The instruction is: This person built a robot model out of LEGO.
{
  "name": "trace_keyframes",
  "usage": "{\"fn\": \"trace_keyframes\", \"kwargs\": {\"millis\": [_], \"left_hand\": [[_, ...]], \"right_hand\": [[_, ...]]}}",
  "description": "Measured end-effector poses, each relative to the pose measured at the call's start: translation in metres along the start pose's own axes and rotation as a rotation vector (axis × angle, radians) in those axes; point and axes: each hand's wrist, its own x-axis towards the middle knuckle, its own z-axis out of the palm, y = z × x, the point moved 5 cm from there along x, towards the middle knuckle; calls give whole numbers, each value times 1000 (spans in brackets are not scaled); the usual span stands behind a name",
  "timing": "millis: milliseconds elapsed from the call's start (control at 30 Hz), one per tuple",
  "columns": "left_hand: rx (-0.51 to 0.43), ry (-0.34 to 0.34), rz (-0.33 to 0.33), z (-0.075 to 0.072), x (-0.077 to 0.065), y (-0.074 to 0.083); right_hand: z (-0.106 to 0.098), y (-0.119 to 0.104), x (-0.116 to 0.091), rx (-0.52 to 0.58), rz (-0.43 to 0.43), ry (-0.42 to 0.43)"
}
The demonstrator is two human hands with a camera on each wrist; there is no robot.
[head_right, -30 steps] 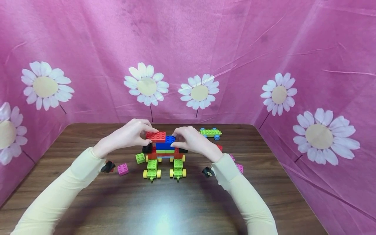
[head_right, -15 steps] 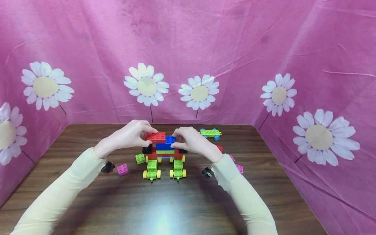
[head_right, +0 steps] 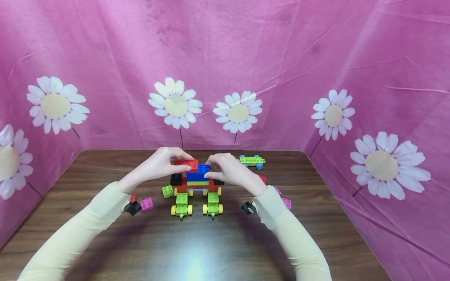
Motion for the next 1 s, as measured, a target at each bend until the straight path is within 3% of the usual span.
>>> {"fn": "trace_keyframes", "kwargs": {"millis": [400,667,1000], "left_hand": [[89,-38,7,1,5,8],[43,-25,-51,6,4,5],[20,-12,-34,7,-1,1]], "right_hand": [[-1,-1,1,9,-13,2],[-1,0,0,22,-8,4],[-2,8,-7,39,-34,30]]}}
